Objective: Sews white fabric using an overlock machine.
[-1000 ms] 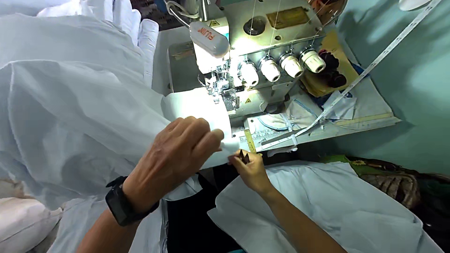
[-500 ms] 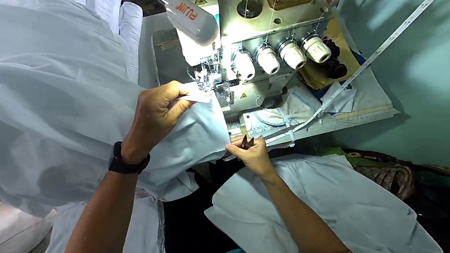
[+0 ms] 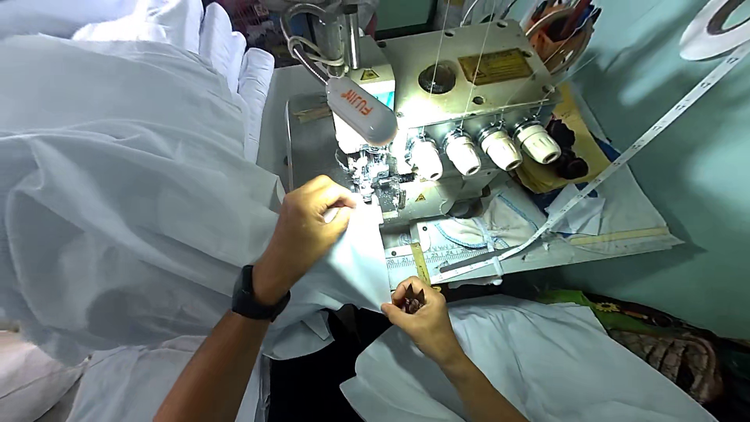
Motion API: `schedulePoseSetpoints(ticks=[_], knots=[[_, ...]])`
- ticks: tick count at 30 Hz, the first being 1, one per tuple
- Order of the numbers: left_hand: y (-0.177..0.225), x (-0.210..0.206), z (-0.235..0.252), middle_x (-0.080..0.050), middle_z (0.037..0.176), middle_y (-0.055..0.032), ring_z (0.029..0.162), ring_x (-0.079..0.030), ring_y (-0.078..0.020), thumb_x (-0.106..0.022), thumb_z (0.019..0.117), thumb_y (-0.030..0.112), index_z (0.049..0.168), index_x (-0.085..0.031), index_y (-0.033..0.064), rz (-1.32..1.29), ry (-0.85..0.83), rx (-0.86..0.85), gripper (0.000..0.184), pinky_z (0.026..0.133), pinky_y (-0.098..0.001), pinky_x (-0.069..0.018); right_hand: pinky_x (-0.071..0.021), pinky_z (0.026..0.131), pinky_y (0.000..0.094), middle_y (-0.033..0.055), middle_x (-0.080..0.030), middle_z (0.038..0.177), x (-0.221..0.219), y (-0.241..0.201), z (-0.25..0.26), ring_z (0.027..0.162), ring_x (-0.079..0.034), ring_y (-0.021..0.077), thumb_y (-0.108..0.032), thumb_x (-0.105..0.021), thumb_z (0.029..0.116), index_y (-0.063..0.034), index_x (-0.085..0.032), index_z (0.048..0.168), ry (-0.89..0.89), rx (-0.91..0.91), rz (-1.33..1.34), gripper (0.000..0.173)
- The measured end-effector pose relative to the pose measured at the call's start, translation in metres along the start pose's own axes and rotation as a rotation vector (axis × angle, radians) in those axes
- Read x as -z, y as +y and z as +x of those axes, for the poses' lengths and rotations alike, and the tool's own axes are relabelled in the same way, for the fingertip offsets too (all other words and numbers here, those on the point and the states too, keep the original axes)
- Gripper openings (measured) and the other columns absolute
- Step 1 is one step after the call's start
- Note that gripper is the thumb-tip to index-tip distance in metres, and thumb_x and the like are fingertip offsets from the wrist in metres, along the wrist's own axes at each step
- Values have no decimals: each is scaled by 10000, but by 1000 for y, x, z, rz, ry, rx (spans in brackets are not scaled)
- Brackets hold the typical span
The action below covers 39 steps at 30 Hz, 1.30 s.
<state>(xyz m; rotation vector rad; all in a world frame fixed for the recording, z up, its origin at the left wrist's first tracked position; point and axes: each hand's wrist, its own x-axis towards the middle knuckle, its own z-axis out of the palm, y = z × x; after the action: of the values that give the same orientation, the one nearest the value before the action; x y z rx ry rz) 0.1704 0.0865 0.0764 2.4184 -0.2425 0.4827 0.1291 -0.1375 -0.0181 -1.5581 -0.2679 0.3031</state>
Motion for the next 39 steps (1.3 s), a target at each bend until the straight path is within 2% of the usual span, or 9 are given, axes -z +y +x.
schedulePoseSetpoints(ticks=[3, 8, 14, 17, 22, 25, 29, 34, 39], knots=[[18, -16, -14, -695, 968, -170, 889, -677, -301, -595, 953, 23, 1014, -765, 1, 301, 27, -113, 181, 781, -442, -534, -396, 540, 60, -24, -608, 696, 3, -1, -9, 584, -493, -91, -5, -716, 767, 20, -632, 825, -84, 87, -65, 104], [41, -62, -48, -754, 1159, -87, 1159, -680, -297, -563, 948, 60, 1156, -767, 104, 734, 159, 6, 295, 1018, -613, -377, -381, 538, 35, -60, -595, 683, 5, 5, -17, 579, -478, -116, -22, -721, 766, -28, -620, 800, -120, 146, -19, 106], [29, -61, -34, -665, 1350, -170, 1337, -575, -363, -453, 1011, 105, 1201, -703, -14, 486, 152, 98, 336, 1096, -726, -289, -420, 551, 46, -83, -627, 713, -3, -10, -7, 604, -516, -113, 0, -720, 765, -62, -633, 815, -14, 175, 32, 118], [15, -39, -19, -650, 1357, -194, 1357, -556, -362, -437, 1017, 141, 1206, -673, -54, 379, 30, 75, 359, 1131, -655, -328, -402, 538, 43, -59, -610, 689, -8, -18, 4, 585, -495, -110, 8, -709, 766, -27, -627, 803, -25, 233, -15, 97], [-13, -12, 18, -657, 1203, -238, 1209, -609, -395, -452, 1008, 87, 1077, -623, -50, 226, -101, 56, 230, 1022, -581, -438, -396, 521, 56, -68, -612, 696, -18, -28, 38, 567, -478, -105, 27, -707, 755, -18, -641, 779, 80, 261, -38, 85], [-26, -8, 43, -663, 1234, -277, 1251, -603, -417, -497, 1002, 103, 1175, -632, -98, 213, -116, 78, 298, 1083, -577, -400, -429, 551, 63, -44, -666, 738, -23, -33, 61, 607, -519, -99, 34, -695, 775, 14, -695, 811, 105, 373, -38, 42], [-30, 0, 67, -693, 1105, -275, 1119, -660, -404, -644, 946, 103, 1219, -609, -98, 163, -69, 160, 340, 1061, -564, -407, -504, 628, 85, 25, -704, 738, -26, -37, 87, 658, -603, -64, 8, -691, 834, 62, -755, 861, 144, 538, -174, 88], [-54, 8, 93, -547, 1398, -295, 1383, -462, -445, -655, 976, 189, 1408, -480, -89, 121, -77, 321, 543, 1175, -694, -188, -486, 564, 189, 81, -721, 708, -36, -32, 98, 587, -618, 48, -79, -673, 847, 13, -788, 889, 303, 621, -492, 153], [-83, 8, 97, -552, 1399, -299, 1313, -545, -402, -674, 979, 266, 1476, -383, -88, -73, 156, 523, 675, 1111, -532, -415, -499, 580, 234, 85, -727, 741, -37, -27, 86, 596, -619, 85, -103, -655, 897, 18, -785, 1031, 253, 589, -498, 222]])
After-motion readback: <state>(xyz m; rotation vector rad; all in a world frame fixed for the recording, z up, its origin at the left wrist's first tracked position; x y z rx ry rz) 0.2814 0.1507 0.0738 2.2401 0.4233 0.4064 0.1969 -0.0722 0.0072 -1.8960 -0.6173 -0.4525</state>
